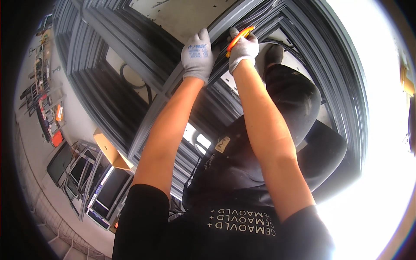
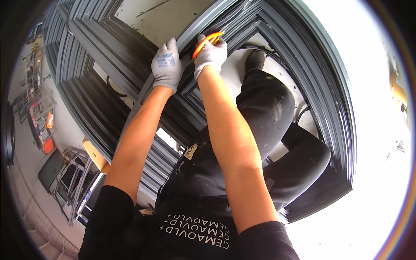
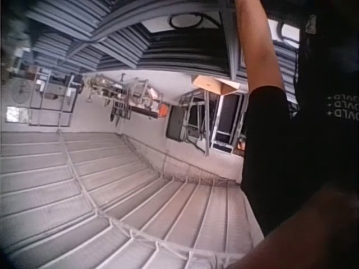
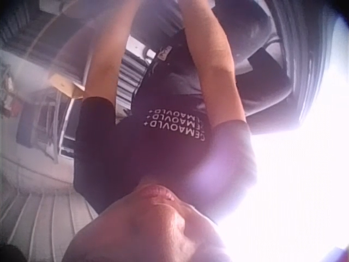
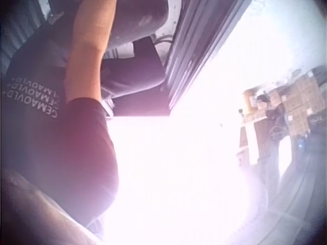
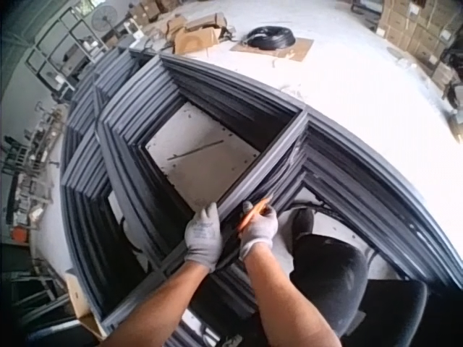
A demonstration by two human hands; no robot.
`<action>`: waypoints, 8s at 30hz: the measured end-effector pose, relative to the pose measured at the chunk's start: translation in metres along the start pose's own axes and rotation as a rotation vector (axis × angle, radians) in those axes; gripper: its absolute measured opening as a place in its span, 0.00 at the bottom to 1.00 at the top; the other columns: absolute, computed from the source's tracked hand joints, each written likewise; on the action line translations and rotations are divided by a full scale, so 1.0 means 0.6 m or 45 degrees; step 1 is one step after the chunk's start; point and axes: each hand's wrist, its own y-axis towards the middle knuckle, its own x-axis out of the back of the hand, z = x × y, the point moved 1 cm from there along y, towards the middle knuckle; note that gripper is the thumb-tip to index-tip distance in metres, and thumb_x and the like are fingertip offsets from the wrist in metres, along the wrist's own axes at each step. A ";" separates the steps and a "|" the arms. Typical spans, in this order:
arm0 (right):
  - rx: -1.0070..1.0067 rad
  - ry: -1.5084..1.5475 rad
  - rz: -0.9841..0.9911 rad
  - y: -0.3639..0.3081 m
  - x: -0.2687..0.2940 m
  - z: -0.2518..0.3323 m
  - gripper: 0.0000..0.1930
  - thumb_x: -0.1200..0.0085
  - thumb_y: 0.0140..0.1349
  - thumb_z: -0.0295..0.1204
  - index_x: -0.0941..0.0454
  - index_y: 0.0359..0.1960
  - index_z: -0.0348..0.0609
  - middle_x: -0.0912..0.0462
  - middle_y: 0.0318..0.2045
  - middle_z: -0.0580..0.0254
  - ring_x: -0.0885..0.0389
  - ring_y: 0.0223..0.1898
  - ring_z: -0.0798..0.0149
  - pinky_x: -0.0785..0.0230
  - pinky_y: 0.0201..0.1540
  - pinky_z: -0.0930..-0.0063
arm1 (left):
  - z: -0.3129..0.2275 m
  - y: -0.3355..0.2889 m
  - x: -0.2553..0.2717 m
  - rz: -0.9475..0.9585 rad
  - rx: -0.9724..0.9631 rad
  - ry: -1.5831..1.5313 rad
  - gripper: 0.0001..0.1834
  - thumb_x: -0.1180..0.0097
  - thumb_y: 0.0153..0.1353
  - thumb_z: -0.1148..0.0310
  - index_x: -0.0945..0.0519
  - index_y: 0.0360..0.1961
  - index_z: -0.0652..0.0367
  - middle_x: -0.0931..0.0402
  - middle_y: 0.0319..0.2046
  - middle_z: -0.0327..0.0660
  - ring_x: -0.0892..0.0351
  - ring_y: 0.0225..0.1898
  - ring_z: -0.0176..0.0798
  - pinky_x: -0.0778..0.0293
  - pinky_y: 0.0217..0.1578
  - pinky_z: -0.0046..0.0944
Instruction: Cutting a rubber sealing strip to length with scissors for a metal frame.
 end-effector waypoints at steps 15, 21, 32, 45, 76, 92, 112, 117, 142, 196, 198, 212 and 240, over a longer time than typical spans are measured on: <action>0.347 -0.904 -0.267 0.032 0.003 0.107 0.20 0.40 0.49 0.36 0.25 0.40 0.35 0.18 0.32 0.46 0.18 0.37 0.50 0.29 0.43 0.67 | -0.022 -0.009 0.026 0.099 0.082 -0.064 0.39 0.33 0.45 0.57 0.35 0.56 0.61 0.27 0.40 0.47 0.24 0.43 0.48 0.25 0.42 0.41; 0.244 -0.193 0.070 0.073 0.019 0.077 0.17 0.40 0.45 0.23 0.26 0.39 0.33 0.21 0.27 0.59 0.21 0.28 0.65 0.26 0.34 0.72 | -0.024 -0.008 0.020 0.014 -0.030 -0.015 0.44 0.32 0.44 0.57 0.39 0.60 0.62 0.28 0.42 0.46 0.24 0.43 0.46 0.25 0.43 0.41; 0.309 -0.533 0.046 0.076 0.009 0.083 0.17 0.38 0.46 0.28 0.24 0.39 0.33 0.19 0.28 0.55 0.20 0.30 0.64 0.27 0.37 0.73 | -0.032 -0.007 0.011 -0.132 -0.021 -0.046 0.41 0.33 0.44 0.61 0.37 0.59 0.60 0.27 0.45 0.46 0.24 0.44 0.47 0.27 0.45 0.43; 0.218 -0.138 0.271 0.085 0.014 0.068 0.17 0.38 0.48 0.26 0.26 0.40 0.33 0.22 0.26 0.61 0.24 0.26 0.70 0.28 0.31 0.74 | -0.051 0.018 0.008 -0.093 0.098 0.006 0.39 0.34 0.44 0.57 0.35 0.57 0.58 0.28 0.41 0.45 0.23 0.40 0.46 0.26 0.41 0.42; 0.057 0.466 0.214 0.100 0.012 0.097 0.17 0.38 0.49 0.18 0.28 0.41 0.38 0.23 0.25 0.64 0.26 0.23 0.73 0.30 0.27 0.79 | -0.100 0.092 0.028 0.120 0.189 -0.276 0.35 0.40 0.53 0.50 0.32 0.56 0.60 0.26 0.48 0.54 0.24 0.48 0.56 0.27 0.48 0.47; 0.237 -0.013 0.129 0.114 0.021 0.095 0.18 0.39 0.48 0.24 0.27 0.42 0.34 0.20 0.29 0.61 0.24 0.29 0.70 0.29 0.36 0.77 | -0.089 0.090 0.038 0.197 0.043 -0.251 0.33 0.39 0.54 0.59 0.34 0.55 0.68 0.28 0.48 0.61 0.26 0.49 0.58 0.29 0.50 0.46; 0.328 0.349 -0.075 0.108 0.024 0.115 0.15 0.40 0.50 0.21 0.27 0.41 0.37 0.22 0.28 0.64 0.25 0.27 0.71 0.30 0.34 0.78 | -0.145 0.176 0.034 0.210 -0.038 -0.200 0.35 0.39 0.51 0.49 0.33 0.51 0.65 0.26 0.42 0.58 0.23 0.43 0.58 0.26 0.43 0.47; 0.546 -0.393 -0.210 0.110 0.016 0.184 0.20 0.36 0.48 0.31 0.26 0.43 0.38 0.19 0.30 0.53 0.19 0.31 0.57 0.29 0.41 0.70 | -0.140 0.176 0.038 0.239 -0.009 -0.254 0.34 0.37 0.50 0.51 0.32 0.51 0.64 0.26 0.43 0.58 0.24 0.44 0.58 0.27 0.44 0.48; 0.420 -0.219 -0.033 0.149 0.007 0.159 0.16 0.34 0.49 0.25 0.26 0.37 0.37 0.22 0.26 0.66 0.26 0.26 0.74 0.30 0.32 0.80 | -0.136 0.178 0.020 0.288 -0.019 -0.362 0.30 0.36 0.50 0.56 0.34 0.48 0.61 0.26 0.42 0.55 0.22 0.41 0.57 0.24 0.39 0.49; 0.383 0.394 0.327 0.183 0.022 0.158 0.17 0.39 0.51 0.17 0.30 0.42 0.39 0.21 0.32 0.64 0.22 0.34 0.71 0.27 0.40 0.77 | -0.114 0.149 0.020 0.189 0.003 -0.409 0.34 0.41 0.54 0.49 0.31 0.54 0.63 0.26 0.45 0.57 0.24 0.46 0.57 0.27 0.46 0.48; 0.407 0.238 0.276 0.187 0.021 0.164 0.18 0.37 0.49 0.17 0.29 0.42 0.39 0.21 0.31 0.65 0.22 0.33 0.72 0.28 0.39 0.79 | -0.115 0.136 0.022 0.176 0.016 -0.429 0.34 0.41 0.54 0.49 0.31 0.54 0.63 0.26 0.46 0.57 0.24 0.46 0.57 0.27 0.46 0.48; 0.351 -0.011 0.222 0.176 0.019 0.156 0.23 0.33 0.48 0.26 0.28 0.45 0.34 0.20 0.31 0.62 0.24 0.31 0.72 0.29 0.37 0.78 | -0.101 0.117 0.031 0.197 -0.051 -0.207 0.31 0.41 0.55 0.54 0.32 0.53 0.65 0.25 0.42 0.58 0.23 0.43 0.58 0.26 0.43 0.48; 0.261 0.360 0.277 0.176 0.022 0.152 0.18 0.38 0.47 0.17 0.28 0.41 0.36 0.21 0.31 0.65 0.24 0.31 0.73 0.29 0.37 0.79 | -0.188 0.220 0.057 0.396 0.181 -0.304 0.37 0.36 0.48 0.48 0.30 0.51 0.66 0.26 0.46 0.57 0.24 0.47 0.56 0.28 0.46 0.47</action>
